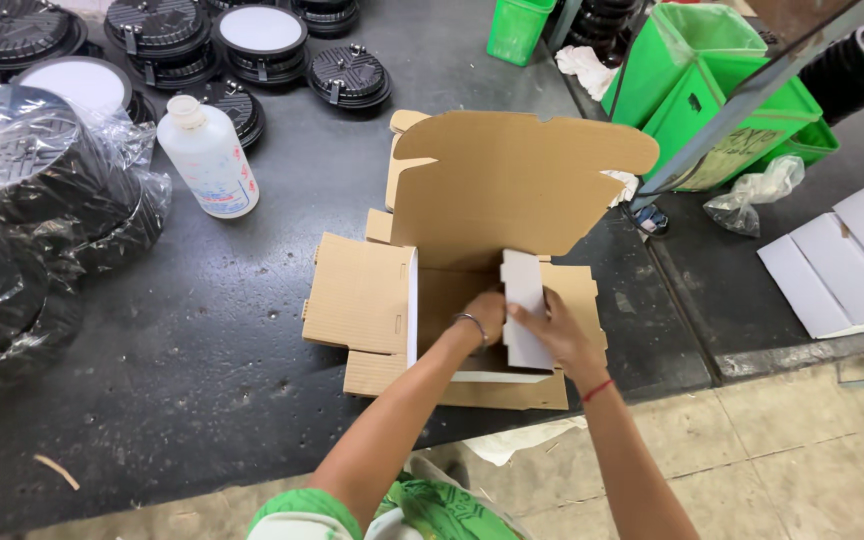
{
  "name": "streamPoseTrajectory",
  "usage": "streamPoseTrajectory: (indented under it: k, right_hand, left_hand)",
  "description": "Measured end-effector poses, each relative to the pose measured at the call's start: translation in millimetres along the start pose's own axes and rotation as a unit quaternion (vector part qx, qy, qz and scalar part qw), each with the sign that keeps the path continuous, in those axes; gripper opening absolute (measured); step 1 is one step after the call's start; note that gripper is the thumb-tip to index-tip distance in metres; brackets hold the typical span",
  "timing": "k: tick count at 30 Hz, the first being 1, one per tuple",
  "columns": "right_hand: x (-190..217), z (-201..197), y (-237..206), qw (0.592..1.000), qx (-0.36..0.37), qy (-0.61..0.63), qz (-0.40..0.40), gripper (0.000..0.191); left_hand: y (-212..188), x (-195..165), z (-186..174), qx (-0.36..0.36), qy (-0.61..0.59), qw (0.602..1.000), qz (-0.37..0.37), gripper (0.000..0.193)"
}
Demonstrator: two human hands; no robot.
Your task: The person folds flat cardboard boxes into white rectangular boxes, places a plastic-wrapped black circular object inside each, closes the lids, and stacks the finished boxes on the table. The process repeats multiple times.
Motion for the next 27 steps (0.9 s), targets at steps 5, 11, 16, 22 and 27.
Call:
streamPoseTrajectory:
  k: [5,11,16,22,27]
  right_hand:
    - [7,12,-2,0.945,-0.096,-0.303,-0.077,0.07]
    - [19,7,-4,0.92,-0.087,-0.383,0.001,0.074]
    - [29,-6,-16,0.895,-0.033,-0.444,0.036,0.083]
    - [13,-5,-10,0.875,-0.094,-0.474,-0.025,0.049]
    - [-26,-10,15,0.848,-0.114,-0.509,-0.097,0.048]
  left_hand:
    - [-11,6,-48,-0.184,0.005,0.983,-0.015,0.035]
    - [9,-61,-48,-0.229,0.172,0.861,0.42,0.038]
    - [44,-62,-34,-0.114,0.274,0.844,0.446,0.011]
    - [43,-57,-34,-0.189,0.31,0.811,0.459,0.007]
    - [50,-57,-32,-0.317,0.283,0.758,0.495,0.016]
Point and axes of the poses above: each hand's wrist, its own y-axis towards the middle knuckle, its own z-axis out of the palm, x = y × z, the point moved 3 cm from there along y, towards the middle knuckle, and after that the axes turned 1 degree about -x, right-handed, at the moved point
